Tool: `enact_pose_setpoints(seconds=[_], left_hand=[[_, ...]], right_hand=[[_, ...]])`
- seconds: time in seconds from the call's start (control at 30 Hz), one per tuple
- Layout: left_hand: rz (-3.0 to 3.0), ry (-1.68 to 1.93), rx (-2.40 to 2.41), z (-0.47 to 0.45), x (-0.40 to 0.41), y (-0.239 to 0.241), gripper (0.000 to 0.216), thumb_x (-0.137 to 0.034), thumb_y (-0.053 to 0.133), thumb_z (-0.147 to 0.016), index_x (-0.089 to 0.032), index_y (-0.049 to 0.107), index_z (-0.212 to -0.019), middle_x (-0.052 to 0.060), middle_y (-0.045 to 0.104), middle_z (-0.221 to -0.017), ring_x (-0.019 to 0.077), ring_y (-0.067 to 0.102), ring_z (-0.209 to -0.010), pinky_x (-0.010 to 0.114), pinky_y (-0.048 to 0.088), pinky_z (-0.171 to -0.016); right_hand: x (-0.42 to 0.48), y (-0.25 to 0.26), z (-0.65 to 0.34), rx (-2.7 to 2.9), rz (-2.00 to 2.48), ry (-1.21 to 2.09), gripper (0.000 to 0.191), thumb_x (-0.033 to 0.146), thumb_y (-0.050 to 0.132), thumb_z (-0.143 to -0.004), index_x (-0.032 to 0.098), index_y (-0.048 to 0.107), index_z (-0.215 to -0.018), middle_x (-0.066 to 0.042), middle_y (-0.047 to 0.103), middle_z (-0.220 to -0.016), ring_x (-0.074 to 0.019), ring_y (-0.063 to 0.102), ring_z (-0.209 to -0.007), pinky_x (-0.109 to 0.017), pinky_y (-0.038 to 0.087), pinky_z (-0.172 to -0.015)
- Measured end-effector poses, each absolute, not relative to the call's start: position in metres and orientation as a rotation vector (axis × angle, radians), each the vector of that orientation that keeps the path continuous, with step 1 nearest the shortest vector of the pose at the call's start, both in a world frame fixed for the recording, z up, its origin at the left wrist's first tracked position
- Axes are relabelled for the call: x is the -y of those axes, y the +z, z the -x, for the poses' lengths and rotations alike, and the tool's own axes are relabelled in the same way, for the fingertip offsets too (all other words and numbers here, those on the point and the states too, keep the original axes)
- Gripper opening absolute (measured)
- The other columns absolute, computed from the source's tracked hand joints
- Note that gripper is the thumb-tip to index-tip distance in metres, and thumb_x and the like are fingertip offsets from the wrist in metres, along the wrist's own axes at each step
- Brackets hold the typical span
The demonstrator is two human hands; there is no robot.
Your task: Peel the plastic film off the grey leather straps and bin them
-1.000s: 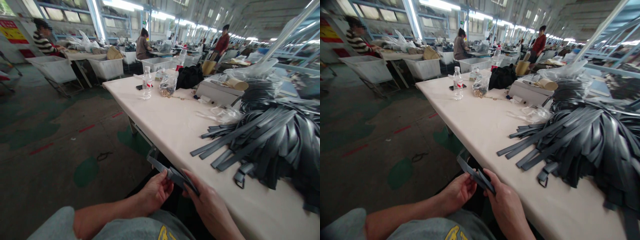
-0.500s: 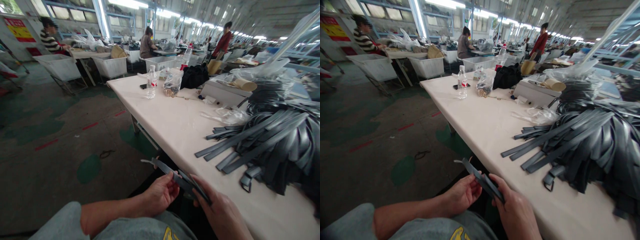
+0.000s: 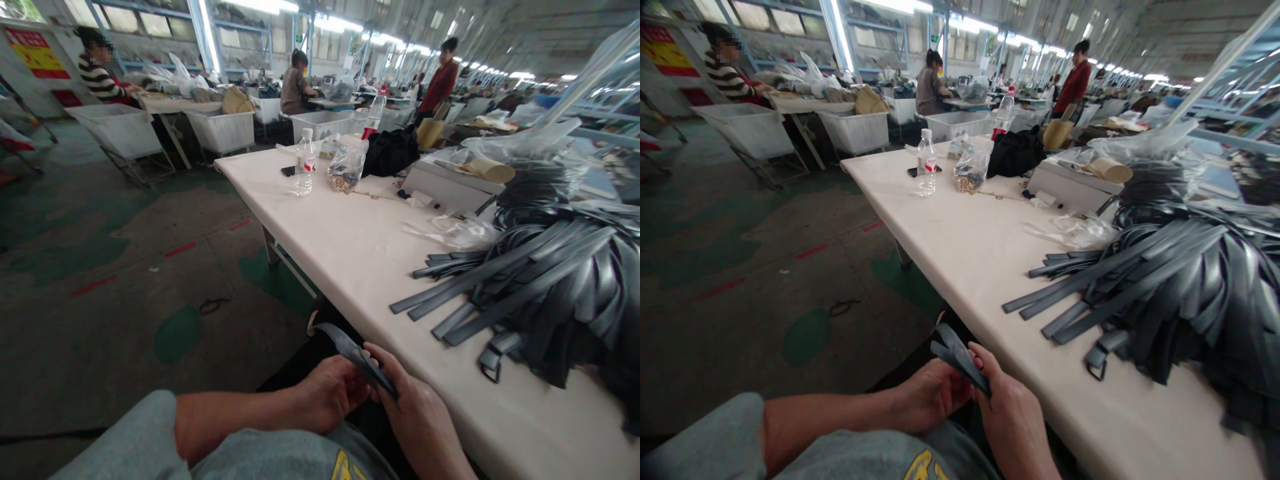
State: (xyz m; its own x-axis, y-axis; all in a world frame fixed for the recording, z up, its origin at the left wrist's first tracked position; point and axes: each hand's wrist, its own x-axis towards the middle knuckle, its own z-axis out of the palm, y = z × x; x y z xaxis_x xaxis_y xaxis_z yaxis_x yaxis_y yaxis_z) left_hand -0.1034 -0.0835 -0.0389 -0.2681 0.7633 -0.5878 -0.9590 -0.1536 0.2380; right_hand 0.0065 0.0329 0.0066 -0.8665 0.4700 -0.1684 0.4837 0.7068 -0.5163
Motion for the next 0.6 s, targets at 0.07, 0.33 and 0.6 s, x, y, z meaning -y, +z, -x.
enact_pose_setpoints(seconds=[0.07, 0.33, 0.6], left_hand=[[0.357, 1.746, -0.674, 0.103, 0.083, -0.039, 0.005, -0.015, 0.072, -0.079, -0.013, 0.071, -0.082, 0.004, 0.073, -0.080, 0.0121, 0.066, -0.071, 0.022, 0.048, -0.071], [0.451, 1.775, -0.728, 0.113, 0.087, -0.045, 0.010, -0.022, 0.072, -0.081, -0.014, 0.070, -0.086, 0.005, 0.074, -0.083, 0.0124, 0.066, -0.071, 0.023, 0.047, -0.069], [0.404, 1.774, -0.776, 0.111, 0.090, -0.048, 0.007, -0.017, 0.068, -0.082, -0.014, 0.070, -0.087, 0.005, 0.074, -0.083, 0.0127, 0.067, -0.075, 0.023, 0.050, -0.070]], right_hand=[[-0.031, 0.004, -0.001, -2.875, -0.809, -0.950, 0.050, 0.028, 0.039, -0.088, 0.026, 0.048, -0.137, -0.005, 0.076, -0.095, -0.0264, 0.072, -0.085, -0.037, 0.054, -0.072], [-0.034, 0.015, -0.008, -2.917, -0.820, -1.062, 0.050, 0.024, 0.045, -0.082, 0.027, 0.053, -0.132, 0.002, 0.070, -0.066, -0.0201, 0.067, -0.060, -0.030, 0.051, -0.059], [-0.037, 0.009, -0.003, -2.864, -0.884, -1.038, 0.049, 0.023, 0.046, -0.084, 0.028, 0.051, -0.133, 0.000, 0.072, -0.079, -0.0209, 0.068, -0.068, -0.033, 0.051, -0.068]])
